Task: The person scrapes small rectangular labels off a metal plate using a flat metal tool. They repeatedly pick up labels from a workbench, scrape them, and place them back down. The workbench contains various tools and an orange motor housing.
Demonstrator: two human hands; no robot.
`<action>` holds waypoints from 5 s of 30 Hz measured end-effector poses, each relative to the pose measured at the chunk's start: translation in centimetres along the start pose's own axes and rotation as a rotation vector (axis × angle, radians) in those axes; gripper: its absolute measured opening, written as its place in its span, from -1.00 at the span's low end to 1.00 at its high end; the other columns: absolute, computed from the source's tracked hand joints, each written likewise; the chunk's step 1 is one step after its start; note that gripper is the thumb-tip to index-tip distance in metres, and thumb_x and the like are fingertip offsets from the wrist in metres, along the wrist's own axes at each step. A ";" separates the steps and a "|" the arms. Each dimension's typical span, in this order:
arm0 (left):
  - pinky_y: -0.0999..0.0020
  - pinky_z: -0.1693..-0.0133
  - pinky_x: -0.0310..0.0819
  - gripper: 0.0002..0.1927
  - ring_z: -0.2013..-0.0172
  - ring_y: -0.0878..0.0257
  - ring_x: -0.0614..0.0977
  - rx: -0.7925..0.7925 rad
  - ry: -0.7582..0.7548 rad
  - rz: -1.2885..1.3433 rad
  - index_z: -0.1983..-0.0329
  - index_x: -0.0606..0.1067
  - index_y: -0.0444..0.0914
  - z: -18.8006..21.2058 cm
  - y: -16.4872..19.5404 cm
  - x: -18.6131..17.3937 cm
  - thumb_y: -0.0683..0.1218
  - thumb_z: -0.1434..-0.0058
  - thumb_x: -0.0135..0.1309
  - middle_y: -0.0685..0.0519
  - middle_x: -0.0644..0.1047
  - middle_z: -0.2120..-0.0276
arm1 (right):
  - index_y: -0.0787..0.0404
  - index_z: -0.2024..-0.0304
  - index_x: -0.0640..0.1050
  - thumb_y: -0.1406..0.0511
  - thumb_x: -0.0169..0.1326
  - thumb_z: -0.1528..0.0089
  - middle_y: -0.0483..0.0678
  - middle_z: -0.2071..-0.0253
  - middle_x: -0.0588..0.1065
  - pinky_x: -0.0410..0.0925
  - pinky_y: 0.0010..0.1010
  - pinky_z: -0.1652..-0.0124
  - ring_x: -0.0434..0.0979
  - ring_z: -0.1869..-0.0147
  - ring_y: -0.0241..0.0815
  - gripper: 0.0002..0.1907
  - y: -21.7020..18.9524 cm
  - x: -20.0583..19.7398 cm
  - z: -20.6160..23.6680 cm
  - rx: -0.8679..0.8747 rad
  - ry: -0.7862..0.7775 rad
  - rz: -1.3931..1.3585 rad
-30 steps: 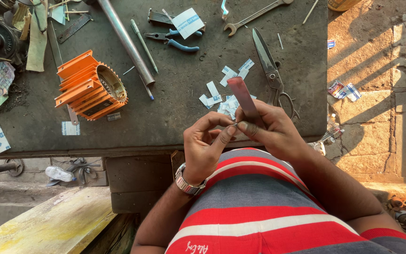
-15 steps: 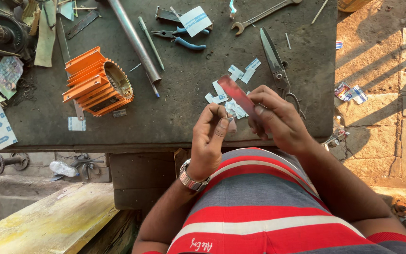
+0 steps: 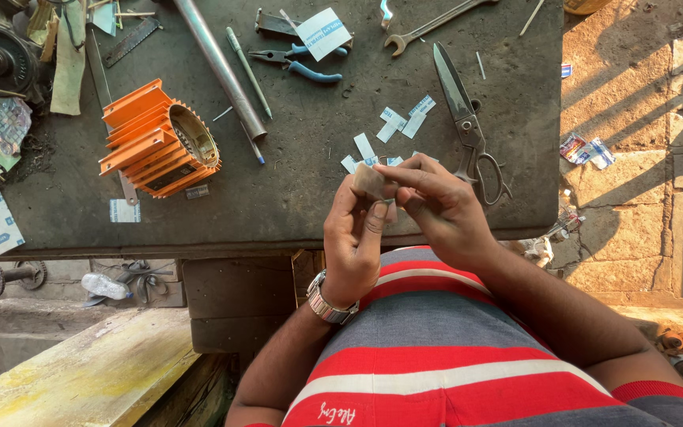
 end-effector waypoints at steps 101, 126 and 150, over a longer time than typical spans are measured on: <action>0.17 0.34 0.68 -0.74 0.35 0.10 0.72 -0.703 -0.329 -0.049 0.07 0.43 -0.39 -3.6 -16.3 6.5 -0.15 -0.25 0.10 -0.21 0.64 0.18 | 0.23 -0.33 0.46 0.42 0.14 -0.33 0.01 -0.12 0.52 0.48 -0.34 -0.19 0.58 -0.17 -0.21 -0.50 0.7 -8.5 9.1 0.082 0.261 -0.261; 0.30 0.43 0.59 -0.68 0.50 0.24 0.71 -0.530 -0.284 -0.459 0.06 0.60 -0.41 -5.4 -12.5 3.3 -0.15 -0.16 0.25 -0.16 0.71 0.42 | 0.24 -0.42 0.41 0.36 0.12 -0.33 -0.05 0.28 0.56 0.40 -0.59 0.38 0.52 0.34 -0.41 -0.42 6.1 -5.9 6.4 0.438 0.186 -0.733; 0.39 0.64 0.44 -0.74 0.69 0.26 0.61 -0.415 -0.150 -0.368 0.14 0.63 -0.42 -8.2 -9.1 2.2 -0.24 -0.08 0.27 -0.13 0.68 0.54 | 0.22 -0.36 0.48 0.36 0.17 -0.36 -0.01 0.04 0.50 0.40 -0.48 0.18 0.47 0.13 -0.30 -0.51 3.4 -8.2 3.2 0.011 0.209 -0.153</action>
Point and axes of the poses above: each hand's wrist, its own z-axis away from the middle knuckle, its own x-axis out of the palm, y = z × x, the point moved 9 cm from there along -z, towards the middle knuckle
